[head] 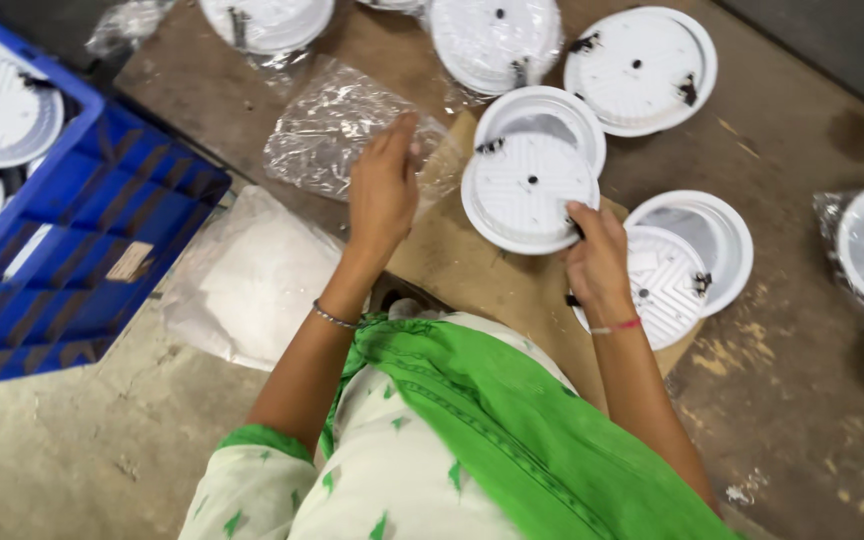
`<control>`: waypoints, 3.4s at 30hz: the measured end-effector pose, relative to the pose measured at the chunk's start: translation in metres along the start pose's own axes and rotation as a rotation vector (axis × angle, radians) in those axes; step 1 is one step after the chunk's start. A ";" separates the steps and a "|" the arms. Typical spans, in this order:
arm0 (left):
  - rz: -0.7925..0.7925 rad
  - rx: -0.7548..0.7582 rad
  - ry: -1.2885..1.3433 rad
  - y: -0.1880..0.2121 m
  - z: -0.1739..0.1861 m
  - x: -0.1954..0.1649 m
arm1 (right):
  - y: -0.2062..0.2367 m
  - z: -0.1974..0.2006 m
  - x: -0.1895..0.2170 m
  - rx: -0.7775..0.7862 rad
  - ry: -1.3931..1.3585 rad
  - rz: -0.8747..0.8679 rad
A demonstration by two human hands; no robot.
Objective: The person takes white round LED ceiling light fixtures from a blue crate, wraps each one in clear plastic film, and places the wrapped fixtures on the work table. They repeat this wrapping cycle for multiple fixtures throughout the clip.
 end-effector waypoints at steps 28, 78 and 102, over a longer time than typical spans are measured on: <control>-0.127 0.228 0.010 0.057 -0.018 -0.079 | 0.066 -0.028 -0.022 0.108 -0.112 -0.273; 0.462 0.148 0.725 0.018 0.004 -0.005 | 0.035 -0.048 0.100 0.198 0.509 0.338; 0.605 0.221 0.866 0.049 -0.017 -0.028 | 0.012 -0.065 0.047 0.718 0.864 0.184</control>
Point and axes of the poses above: each hand's wrist, its own y-axis away from the middle knuckle, its own z-axis out of the back of the hand, x = y × z, the point moved 5 cm from there along -y, towards the middle knuckle, and after that the axes turned 11 degrees about -x, right-handed, at the moved point
